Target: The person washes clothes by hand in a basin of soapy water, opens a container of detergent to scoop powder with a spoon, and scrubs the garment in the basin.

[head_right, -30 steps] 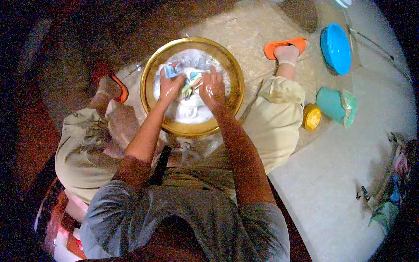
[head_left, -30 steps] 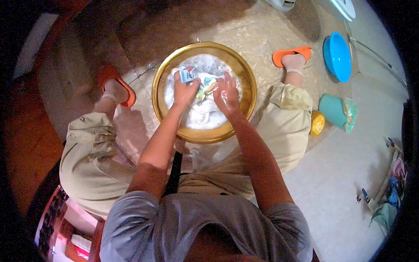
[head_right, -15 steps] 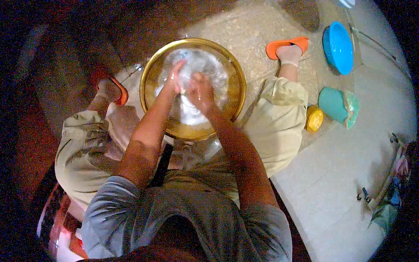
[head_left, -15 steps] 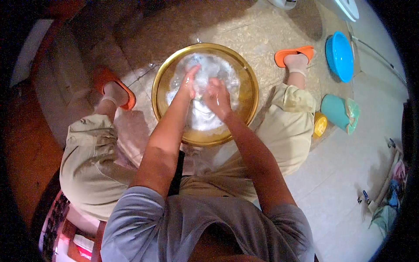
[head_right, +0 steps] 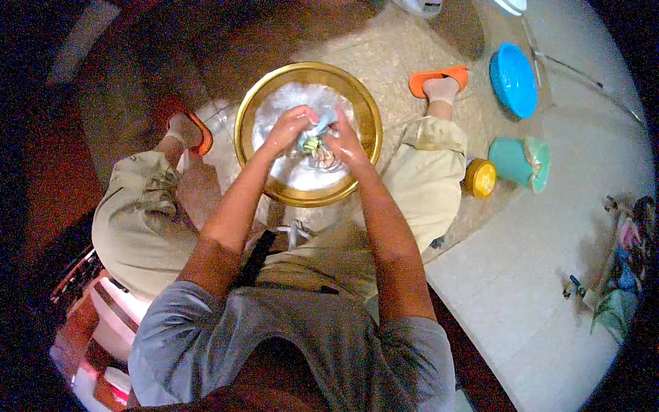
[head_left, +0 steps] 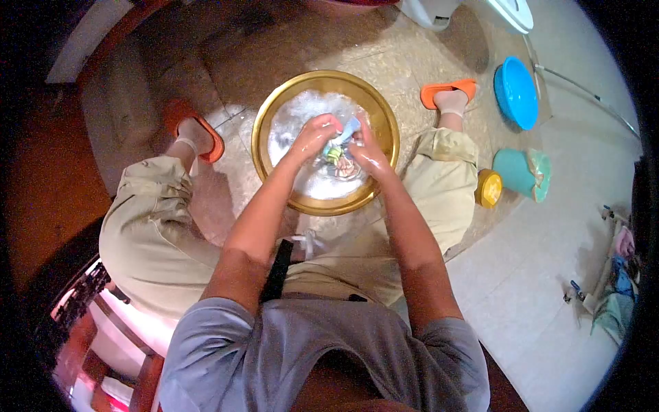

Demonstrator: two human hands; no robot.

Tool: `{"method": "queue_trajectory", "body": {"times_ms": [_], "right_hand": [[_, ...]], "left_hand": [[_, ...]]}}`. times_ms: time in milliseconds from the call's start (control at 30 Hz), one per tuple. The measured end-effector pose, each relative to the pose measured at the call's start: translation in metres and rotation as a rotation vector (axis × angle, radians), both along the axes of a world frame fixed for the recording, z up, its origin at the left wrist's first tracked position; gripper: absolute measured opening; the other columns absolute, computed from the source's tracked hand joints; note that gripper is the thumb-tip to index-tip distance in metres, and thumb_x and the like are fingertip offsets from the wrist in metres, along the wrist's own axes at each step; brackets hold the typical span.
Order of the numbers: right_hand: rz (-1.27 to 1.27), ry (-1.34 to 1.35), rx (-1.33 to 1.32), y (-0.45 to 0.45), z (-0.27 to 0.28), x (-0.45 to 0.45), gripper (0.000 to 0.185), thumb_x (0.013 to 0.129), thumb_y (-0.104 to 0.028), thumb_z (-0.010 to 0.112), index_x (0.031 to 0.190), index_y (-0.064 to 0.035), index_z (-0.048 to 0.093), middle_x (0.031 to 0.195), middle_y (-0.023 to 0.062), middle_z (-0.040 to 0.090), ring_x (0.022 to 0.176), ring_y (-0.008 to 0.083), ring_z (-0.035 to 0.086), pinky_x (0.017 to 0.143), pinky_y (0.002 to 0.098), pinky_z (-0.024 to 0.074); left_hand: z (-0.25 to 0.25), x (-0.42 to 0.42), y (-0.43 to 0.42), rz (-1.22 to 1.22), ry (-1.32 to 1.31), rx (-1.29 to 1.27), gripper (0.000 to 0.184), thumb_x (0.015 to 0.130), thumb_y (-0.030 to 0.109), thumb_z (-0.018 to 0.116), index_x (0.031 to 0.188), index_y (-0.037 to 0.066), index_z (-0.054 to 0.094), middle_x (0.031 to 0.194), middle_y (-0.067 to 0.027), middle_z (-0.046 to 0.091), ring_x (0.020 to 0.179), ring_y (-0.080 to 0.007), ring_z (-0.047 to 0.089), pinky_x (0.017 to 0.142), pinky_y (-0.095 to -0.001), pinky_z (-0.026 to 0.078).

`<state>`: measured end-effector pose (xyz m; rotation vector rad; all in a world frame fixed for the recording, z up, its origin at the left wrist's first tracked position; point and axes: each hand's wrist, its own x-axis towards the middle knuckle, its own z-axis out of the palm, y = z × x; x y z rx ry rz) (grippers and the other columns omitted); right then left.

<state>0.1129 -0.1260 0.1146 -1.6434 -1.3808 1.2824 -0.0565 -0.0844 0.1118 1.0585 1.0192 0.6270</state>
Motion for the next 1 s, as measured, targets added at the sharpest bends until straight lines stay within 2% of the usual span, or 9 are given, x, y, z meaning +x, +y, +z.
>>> {"method": "queue_trajectory", "body": {"times_ms": [133,233,500,567,633,667,767,900,1000], "right_hand": [[0.274,-0.071,-0.015,-0.011,0.02,-0.002,0.05,0.076,-0.019,0.066,0.118,0.001,0.048,0.096,0.016,0.062,0.085,0.019,0.059,0.077,0.0323,0.0474],[0.179,-0.052,-0.162,-0.006,0.067,-0.014,0.034,0.077,-0.016,0.065,0.104,0.0017,0.057,0.091,0.014,0.063,0.082,0.017,0.059,0.073,0.0318,0.0469],[0.217,0.123,0.171,-0.012,0.193,-0.03,0.034,0.079,-0.002,0.06,0.112,0.002,0.053,0.101,0.0057,0.061,0.092,0.0121,0.057,0.08,0.0264,0.0452],[0.133,0.216,0.187,-0.02,0.221,-0.035,0.041,0.076,0.001,0.061,0.115,0.0033,0.05,0.106,0.0075,0.059,0.095,0.0133,0.057,0.083,0.0267,0.0453],[0.084,0.236,0.218,-0.028,0.246,-0.034,0.045,0.075,0.003,0.061,0.118,0.0036,0.048,0.108,0.009,0.059,0.096,0.0153,0.058,0.084,0.0275,0.0458],[-0.014,0.292,0.234,-0.032,0.254,-0.034,0.041,0.074,0.004,0.062,0.113,0.0019,0.051,0.104,0.0077,0.06,0.093,0.0145,0.058,0.083,0.0271,0.0461],[-0.232,0.414,0.273,-0.034,0.263,-0.032,0.033,0.073,0.005,0.064,0.104,-0.0016,0.056,0.097,0.0052,0.062,0.088,0.0127,0.059,0.079,0.0261,0.0466],[-0.237,0.347,0.218,-0.026,0.23,-0.005,0.029,0.076,0.004,0.062,0.103,-0.0015,0.055,0.097,0.0049,0.062,0.086,0.0113,0.058,0.077,0.0249,0.0458],[-0.24,0.308,0.057,-0.026,0.183,0.008,0.025,0.078,0.002,0.06,0.103,-0.0019,0.055,0.098,0.004,0.062,0.087,0.0109,0.057,0.077,0.0255,0.0457]], "left_hand": [[0.034,0.002,0.007,-0.111,0.116,0.304,0.037,0.082,0.023,0.059,0.115,0.008,0.057,0.114,-0.0093,0.057,0.108,-0.0201,0.051,0.095,-0.0307,0.038],[0.018,-0.016,0.018,0.015,0.142,0.349,0.048,0.086,0.031,0.057,0.127,0.008,0.049,0.129,-0.0118,0.048,0.12,-0.023,0.044,0.101,-0.0335,0.033],[-0.076,-0.067,-0.004,0.162,0.267,0.148,0.048,0.091,0.037,0.045,0.124,0.003,0.05,0.128,-0.016,0.047,0.12,-0.0246,0.043,0.102,-0.0337,0.031],[-0.144,-0.063,-0.012,0.238,-0.036,-0.039,0.052,0.092,0.039,0.041,0.129,0.002,0.044,0.129,-0.0141,0.047,0.12,-0.0238,0.044,0.102,-0.0331,0.031],[-0.147,-0.046,-0.033,0.388,-0.215,-0.221,0.053,0.093,0.039,0.04,0.13,0.002,0.043,0.129,-0.0132,0.047,0.119,-0.0234,0.044,0.1,-0.0327,0.033],[-0.078,-0.039,-0.039,0.401,-0.403,-0.411,0.053,0.091,0.042,0.042,0.129,0.004,0.044,0.127,-0.0121,0.05,0.117,-0.024,0.047,0.098,-0.034,0.037],[-0.037,-0.028,-0.044,0.399,-0.588,-0.773,0.051,0.089,0.043,0.045,0.125,0.006,0.048,0.121,-0.0122,0.054,0.109,-0.0247,0.054,0.093,-0.036,0.044],[-0.066,-0.028,-0.038,0.424,-0.771,-0.759,0.043,0.083,0.031,0.059,0.116,0.004,0.052,0.108,-0.0136,0.059,0.092,-0.0269,0.061,0.087,-0.0435,0.048],[-0.056,-0.037,-0.02,0.534,-0.428,-0.518,0.038,0.08,0.024,0.064,0.109,0.001,0.055,0.098,-0.0134,0.061,0.086,-0.0245,0.061,0.078,-0.0382,0.05]]}}
